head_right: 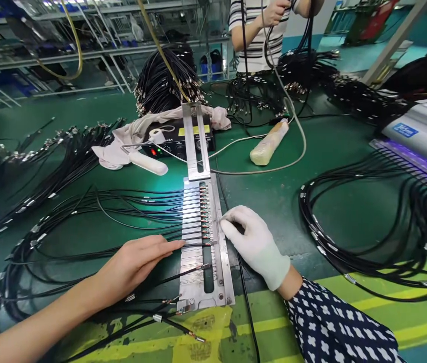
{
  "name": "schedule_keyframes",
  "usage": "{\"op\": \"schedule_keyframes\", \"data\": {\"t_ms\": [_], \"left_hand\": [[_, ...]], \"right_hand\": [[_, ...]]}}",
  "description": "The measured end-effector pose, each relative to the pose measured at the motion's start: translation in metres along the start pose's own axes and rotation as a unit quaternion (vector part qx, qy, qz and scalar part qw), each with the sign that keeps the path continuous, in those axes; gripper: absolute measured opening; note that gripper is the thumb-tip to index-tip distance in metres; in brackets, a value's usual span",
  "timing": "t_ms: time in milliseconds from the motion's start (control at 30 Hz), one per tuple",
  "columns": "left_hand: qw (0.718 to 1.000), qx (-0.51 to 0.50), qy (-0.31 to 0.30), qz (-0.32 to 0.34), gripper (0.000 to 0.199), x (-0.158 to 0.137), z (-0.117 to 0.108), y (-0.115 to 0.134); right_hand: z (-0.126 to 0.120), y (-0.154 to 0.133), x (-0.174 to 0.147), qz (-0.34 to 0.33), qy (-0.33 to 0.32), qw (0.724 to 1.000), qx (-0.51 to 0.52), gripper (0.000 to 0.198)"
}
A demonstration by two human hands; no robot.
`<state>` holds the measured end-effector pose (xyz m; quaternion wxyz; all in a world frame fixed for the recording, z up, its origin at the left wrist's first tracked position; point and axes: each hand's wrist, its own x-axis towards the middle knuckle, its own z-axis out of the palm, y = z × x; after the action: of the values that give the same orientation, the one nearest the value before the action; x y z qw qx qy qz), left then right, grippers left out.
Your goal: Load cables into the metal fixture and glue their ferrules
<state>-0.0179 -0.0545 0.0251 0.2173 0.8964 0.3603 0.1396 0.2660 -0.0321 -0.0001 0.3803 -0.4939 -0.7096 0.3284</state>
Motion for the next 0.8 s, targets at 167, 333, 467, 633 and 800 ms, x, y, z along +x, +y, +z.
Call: {"op": "schedule_keyframes", "data": {"t_ms": [167,333,467,633,800], "left_hand": [[0.999,0.016,-0.022,-0.017,0.043,-0.003,-0.003,-0.006],[0.998,0.038,-0.045,-0.019,0.045,0.001,-0.004,0.000],[0.997,0.051,-0.050,-0.010,0.045,0.004,-0.004,0.000],[0.997,0.075,-0.031,0.007,0.045,0.001,0.007,-0.007],[0.987,0.157,0.021,-0.005,0.050,-0.010,0.021,-0.005]], "right_hand": [[0.001,-0.001,0.002,0.010,-0.005,1.000,0.011,0.014],[0.000,0.001,0.004,0.021,-0.012,1.000,0.012,0.014],[0.001,0.001,0.005,0.023,-0.014,1.000,0.011,0.015],[0.001,0.000,0.005,0.023,-0.011,1.000,0.009,0.015],[0.001,0.002,0.006,0.019,-0.014,1.000,-0.004,0.015]]}}
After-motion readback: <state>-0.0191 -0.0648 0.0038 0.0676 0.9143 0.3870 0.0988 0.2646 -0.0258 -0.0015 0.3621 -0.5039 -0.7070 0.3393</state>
